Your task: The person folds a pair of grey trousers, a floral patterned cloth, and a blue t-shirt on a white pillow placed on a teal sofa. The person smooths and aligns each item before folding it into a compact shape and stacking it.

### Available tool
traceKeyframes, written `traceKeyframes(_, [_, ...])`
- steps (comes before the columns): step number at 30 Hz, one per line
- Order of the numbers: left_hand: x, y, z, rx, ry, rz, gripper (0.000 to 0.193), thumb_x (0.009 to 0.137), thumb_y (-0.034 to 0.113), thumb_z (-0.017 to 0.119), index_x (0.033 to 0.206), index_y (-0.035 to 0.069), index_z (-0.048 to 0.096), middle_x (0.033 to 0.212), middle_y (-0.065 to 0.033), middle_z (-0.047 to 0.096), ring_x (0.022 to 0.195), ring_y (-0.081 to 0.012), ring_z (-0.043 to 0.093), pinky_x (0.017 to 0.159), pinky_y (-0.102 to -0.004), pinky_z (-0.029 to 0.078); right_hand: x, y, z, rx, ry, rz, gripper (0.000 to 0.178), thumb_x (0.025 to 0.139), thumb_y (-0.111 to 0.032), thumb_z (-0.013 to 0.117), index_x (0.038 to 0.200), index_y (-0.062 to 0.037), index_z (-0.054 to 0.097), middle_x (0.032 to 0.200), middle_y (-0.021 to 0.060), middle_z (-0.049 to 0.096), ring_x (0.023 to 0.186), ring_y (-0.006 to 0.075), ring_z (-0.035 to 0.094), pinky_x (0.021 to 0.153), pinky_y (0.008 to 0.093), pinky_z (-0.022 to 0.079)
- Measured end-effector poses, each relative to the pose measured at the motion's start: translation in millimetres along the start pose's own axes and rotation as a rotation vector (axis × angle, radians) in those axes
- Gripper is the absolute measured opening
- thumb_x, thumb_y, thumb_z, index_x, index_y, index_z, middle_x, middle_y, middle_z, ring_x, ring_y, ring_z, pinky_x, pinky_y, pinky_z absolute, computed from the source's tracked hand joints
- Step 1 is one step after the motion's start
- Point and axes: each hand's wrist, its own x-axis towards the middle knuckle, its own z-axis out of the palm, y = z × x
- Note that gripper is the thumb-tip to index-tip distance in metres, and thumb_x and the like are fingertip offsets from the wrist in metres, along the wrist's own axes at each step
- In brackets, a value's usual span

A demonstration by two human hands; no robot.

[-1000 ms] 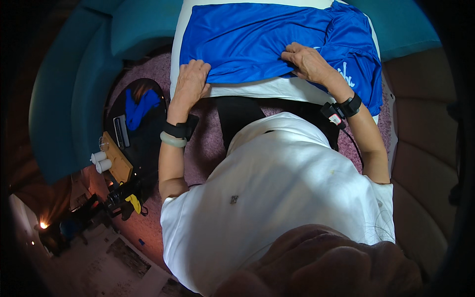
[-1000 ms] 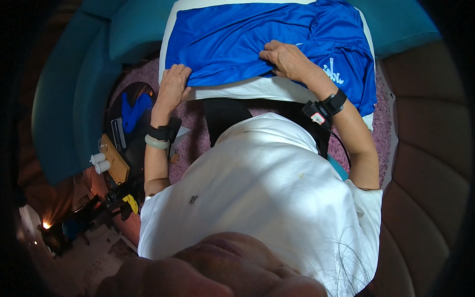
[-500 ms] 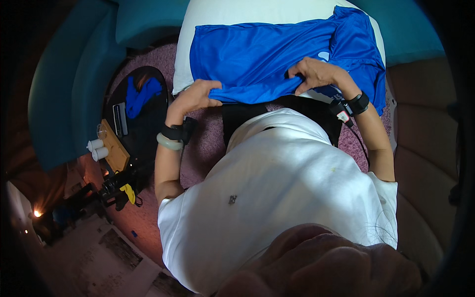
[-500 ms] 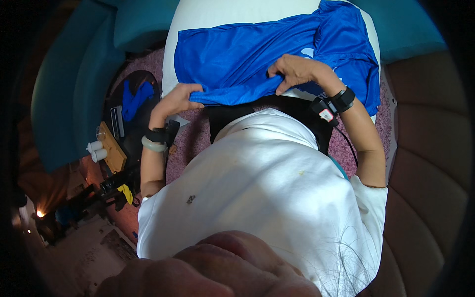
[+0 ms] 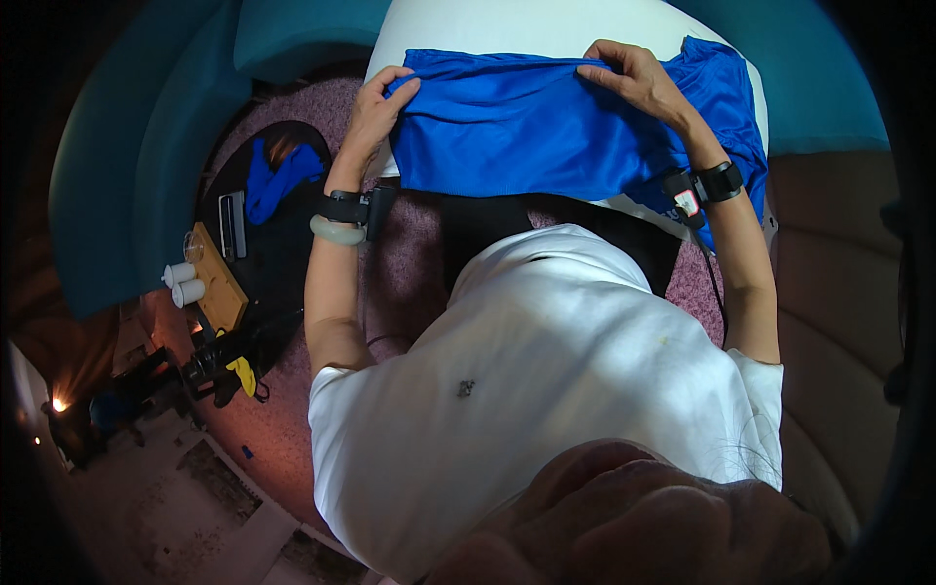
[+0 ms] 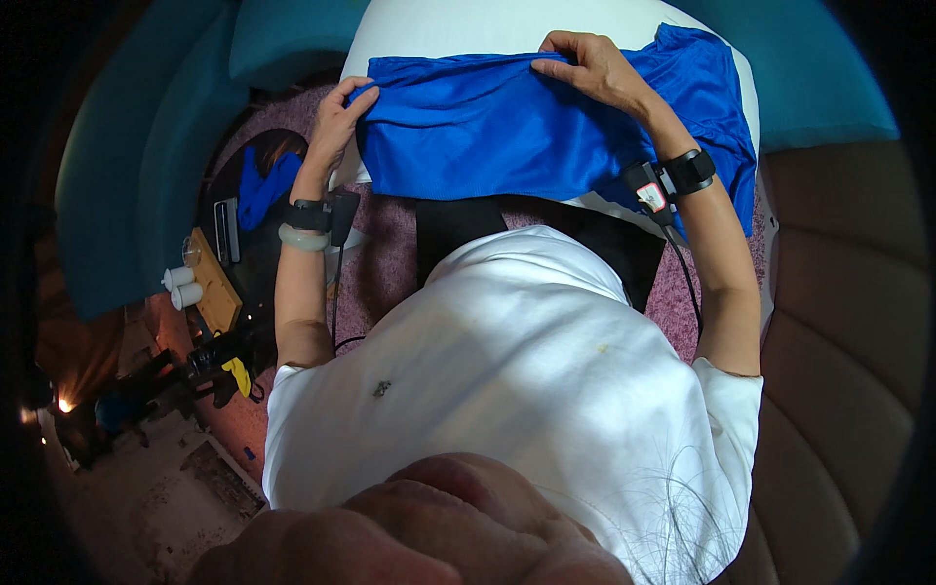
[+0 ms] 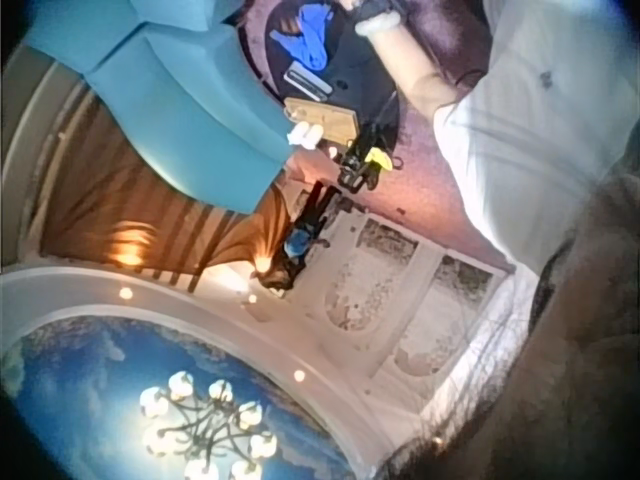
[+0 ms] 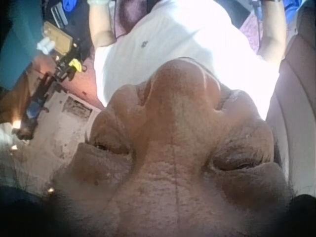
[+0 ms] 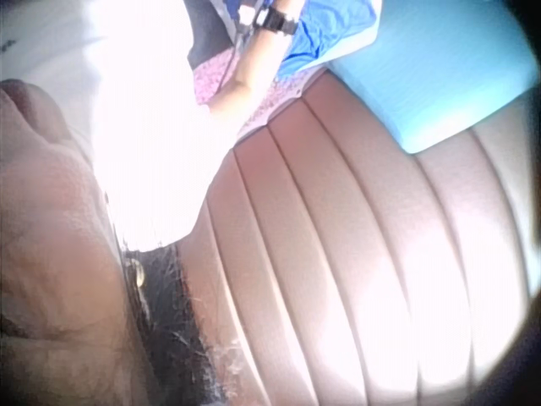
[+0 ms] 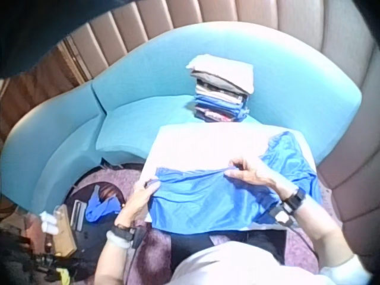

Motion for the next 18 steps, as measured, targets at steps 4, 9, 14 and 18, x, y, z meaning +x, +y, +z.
traceKeyframes(4, [18,-8,2,-0.08,0.14,0.079,0.029,0.083,0.02,0.078,0.106,0.006,0.069,0.089,-0.0009,0.067,0.086,-0.011,0.064,0.075,-0.0257,0.051,1,17,5,-0.12,0.044,0.007,0.023,0.093,-0.031,0.07,0.099,-0.0094,0.069,0.078,0.0048,0.065,0.068,0.0132,0.061,0.066,0.0265,0.051])
traceKeyframes(9, [25,-21,3,0.108,0.203,-0.051,0.043,0.074,0.02,0.085,0.11,0.006,0.067,0.086,-0.0025,0.069,0.08,-0.0133,0.067,0.07,-0.0259,0.053,-1,25,7,-0.125,0.034,0.117,0.024,0.094,-0.026,0.071,0.1,-0.003,0.067,0.083,0.0029,0.063,0.077,0.0101,0.056,0.071,0.0257,0.048])
traceKeyframes(14, [26,-24,3,0.235,0.232,-0.075,0.045,0.074,0.027,0.086,0.109,0.006,0.067,0.08,-0.0033,0.069,0.076,-0.0143,0.068,0.069,-0.028,0.054,-3,29,10,-0.118,0.064,0.09,0.027,0.095,-0.03,0.068,0.1,-0.0033,0.067,0.081,0.0035,0.063,0.072,0.0115,0.055,0.067,0.0264,0.047])
traceKeyframes(18, [28,-29,9,0.225,0.279,-0.037,0.045,0.076,0.026,0.085,0.111,0.006,0.066,0.078,-0.0028,0.068,0.073,-0.0127,0.065,0.069,-0.0268,0.053,-2,32,12,-0.171,0.073,0.111,0.033,0.097,-0.038,0.064,0.1,-0.0053,0.068,0.078,0.0057,0.064,0.067,0.0137,0.057,0.064,0.0273,0.048])
